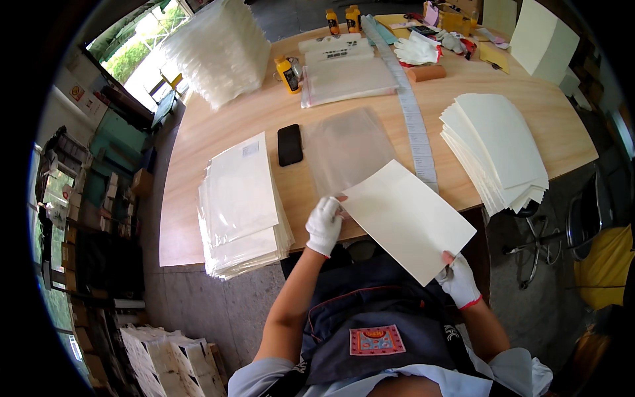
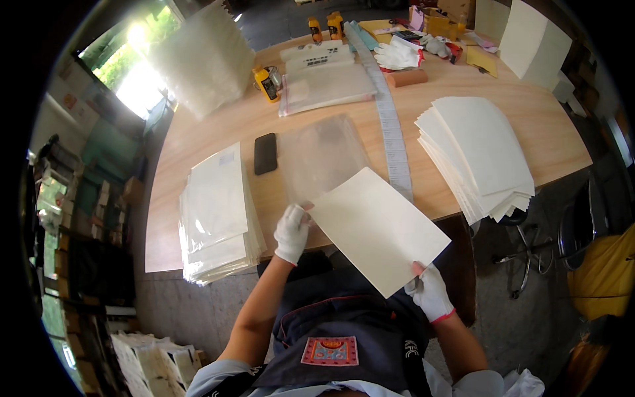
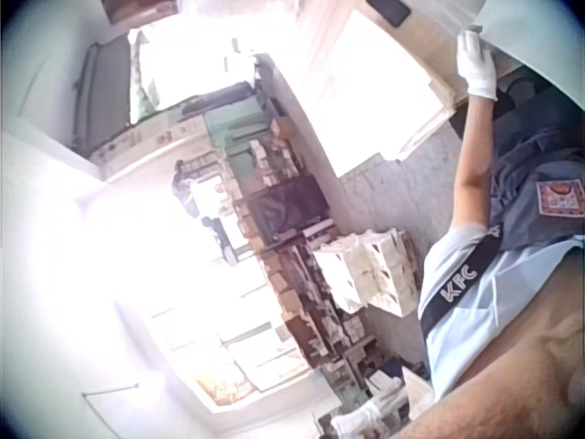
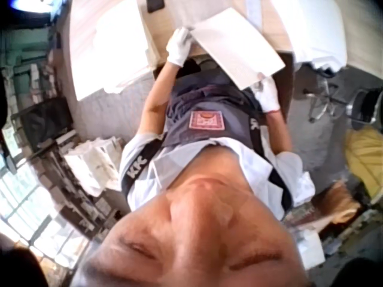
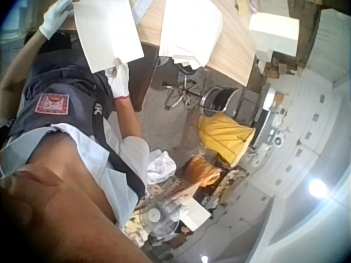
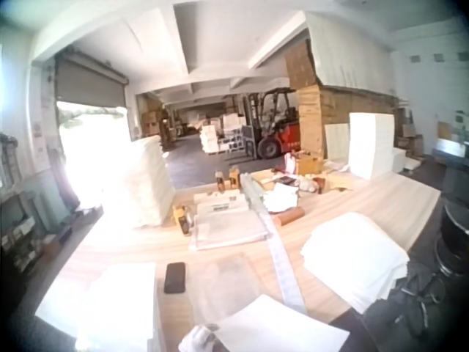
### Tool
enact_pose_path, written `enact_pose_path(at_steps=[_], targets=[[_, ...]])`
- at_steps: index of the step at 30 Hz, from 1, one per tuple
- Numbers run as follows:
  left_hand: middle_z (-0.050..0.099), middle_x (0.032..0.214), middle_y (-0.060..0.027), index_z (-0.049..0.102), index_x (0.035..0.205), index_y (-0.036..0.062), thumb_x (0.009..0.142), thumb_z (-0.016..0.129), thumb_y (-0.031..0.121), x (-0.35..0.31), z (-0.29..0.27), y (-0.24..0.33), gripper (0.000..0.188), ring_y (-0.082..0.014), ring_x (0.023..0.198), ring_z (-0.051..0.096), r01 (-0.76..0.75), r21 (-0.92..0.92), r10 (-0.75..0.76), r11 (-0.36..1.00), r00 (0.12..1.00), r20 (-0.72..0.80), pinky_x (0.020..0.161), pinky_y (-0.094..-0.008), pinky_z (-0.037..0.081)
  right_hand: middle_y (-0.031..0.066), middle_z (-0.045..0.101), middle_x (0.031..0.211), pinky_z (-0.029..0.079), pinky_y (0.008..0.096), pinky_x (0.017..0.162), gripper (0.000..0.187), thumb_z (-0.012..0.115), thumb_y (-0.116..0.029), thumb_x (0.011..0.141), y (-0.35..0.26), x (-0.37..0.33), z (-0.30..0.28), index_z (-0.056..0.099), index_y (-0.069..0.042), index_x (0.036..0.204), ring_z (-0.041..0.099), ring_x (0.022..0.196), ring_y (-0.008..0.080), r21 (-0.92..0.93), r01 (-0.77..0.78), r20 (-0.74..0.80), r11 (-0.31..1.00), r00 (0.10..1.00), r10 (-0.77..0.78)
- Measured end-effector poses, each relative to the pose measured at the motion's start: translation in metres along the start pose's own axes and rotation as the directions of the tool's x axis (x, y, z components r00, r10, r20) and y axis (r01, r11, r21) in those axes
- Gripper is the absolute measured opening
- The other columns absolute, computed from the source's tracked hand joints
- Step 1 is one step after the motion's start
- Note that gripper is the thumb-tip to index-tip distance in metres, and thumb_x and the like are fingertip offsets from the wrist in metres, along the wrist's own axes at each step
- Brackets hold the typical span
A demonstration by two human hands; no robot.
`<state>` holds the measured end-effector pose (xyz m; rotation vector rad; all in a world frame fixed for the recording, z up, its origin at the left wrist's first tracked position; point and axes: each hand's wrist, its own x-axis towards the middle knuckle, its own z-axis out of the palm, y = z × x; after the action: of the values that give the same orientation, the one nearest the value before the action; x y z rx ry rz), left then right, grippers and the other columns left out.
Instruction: The person places white sheets of paper into clear plastic sleeves at a wooden table. They smooth the paper inside the sleeve and then place the finished unit onto a stack. The process is repeated continuously with a stack of paper and sleeves available on the table.
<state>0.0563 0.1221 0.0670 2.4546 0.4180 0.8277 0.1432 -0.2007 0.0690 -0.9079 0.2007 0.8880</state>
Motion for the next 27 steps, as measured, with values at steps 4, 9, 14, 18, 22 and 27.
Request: enact_pose_path(at_steps=[4,9,14,18,22,27], targets=[[0.046,0.122,-0.0132,0.031,0.134,0.0115,0.072,0.051,-0.014,-0.030,0.043,0.023,0.070,-0.0250,0.100,0.056,0.138,-0.643,-0.396,0.754,0.876,-0.276,0.078,-0.0289,0.051,0.0032,0.059,0.084,0.041,0.0208,0.045,0.016,0.047,-0.014,0.091,0.004,-0.010,0.020,0.050,-0.005,0.104,0.055,0.058,0.0078,-0.026,-0.011,0.041,1.000,0.999,0.012],[0.056,0.106,-0.0123,0.043,0.121,0.0005,0.085,0.050,0.006,-0.020,0.084,0.036,0.037,-0.0225,0.090,0.059,0.278,-0.941,-0.739,-0.191,0.591,0.324,0.073,-0.0329,0.052,0.0061,0.057,0.081,0.040,0.0260,0.045,0.015,0.045,-0.014,0.092,0.008,-0.016,0.023,0.048,-0.004,0.102,0.054,0.049,0.0140,-0.102,0.009,0.034,0.995,0.999,-0.006],[0.060,0.101,-0.0138,0.053,0.110,0.0013,0.092,0.035,0.032,-0.067,0.102,0.033,0.040,-0.0257,0.089,0.060,0.543,-0.793,-0.403,0.275,0.814,0.418,0.074,-0.0387,0.051,0.0086,0.057,0.086,0.050,0.0303,0.052,0.017,0.049,-0.012,0.091,0.010,-0.016,0.032,0.047,-0.003,0.105,0.060,0.058,0.0181,-0.287,0.055,-0.033,0.956,0.997,-0.067],[0.061,0.102,-0.0124,0.054,0.109,0.0032,0.091,0.042,0.025,-0.118,0.112,0.051,0.031,-0.0233,0.087,0.061,0.623,-0.778,-0.493,0.083,0.704,0.511,0.071,-0.0353,0.052,0.0068,0.058,0.092,0.052,0.0272,0.057,0.018,0.052,-0.014,0.090,0.038,0.008,0.040,0.050,-0.004,0.106,0.060,0.069,0.0153,-0.168,-0.031,-0.032,0.985,0.999,0.026],[0.062,0.092,-0.0044,0.056,0.098,0.0081,0.090,0.051,0.017,-0.124,0.096,0.070,0.013,-0.0171,0.074,0.059,0.665,-0.677,-0.525,-0.317,0.471,0.708,0.069,-0.0350,0.051,0.0175,0.046,0.119,0.050,0.0392,0.088,0.032,0.040,-0.012,0.095,0.051,0.054,0.050,0.039,0.002,0.123,0.051,0.108,0.0282,0.435,-0.100,0.113,0.895,0.992,0.056],[0.057,0.110,-0.0096,0.054,0.109,0.0080,0.092,0.045,0.025,-0.108,0.066,0.053,0.026,-0.0227,0.099,0.057,0.773,-0.540,-0.465,-0.334,0.363,0.808,0.081,-0.0393,0.049,0.0140,0.058,0.099,0.053,0.0326,0.077,0.038,0.042,-0.023,0.095,0.057,0.042,0.059,0.040,0.001,0.124,0.061,0.082,0.0224,0.135,-0.198,0.158,0.971,0.972,0.176]])
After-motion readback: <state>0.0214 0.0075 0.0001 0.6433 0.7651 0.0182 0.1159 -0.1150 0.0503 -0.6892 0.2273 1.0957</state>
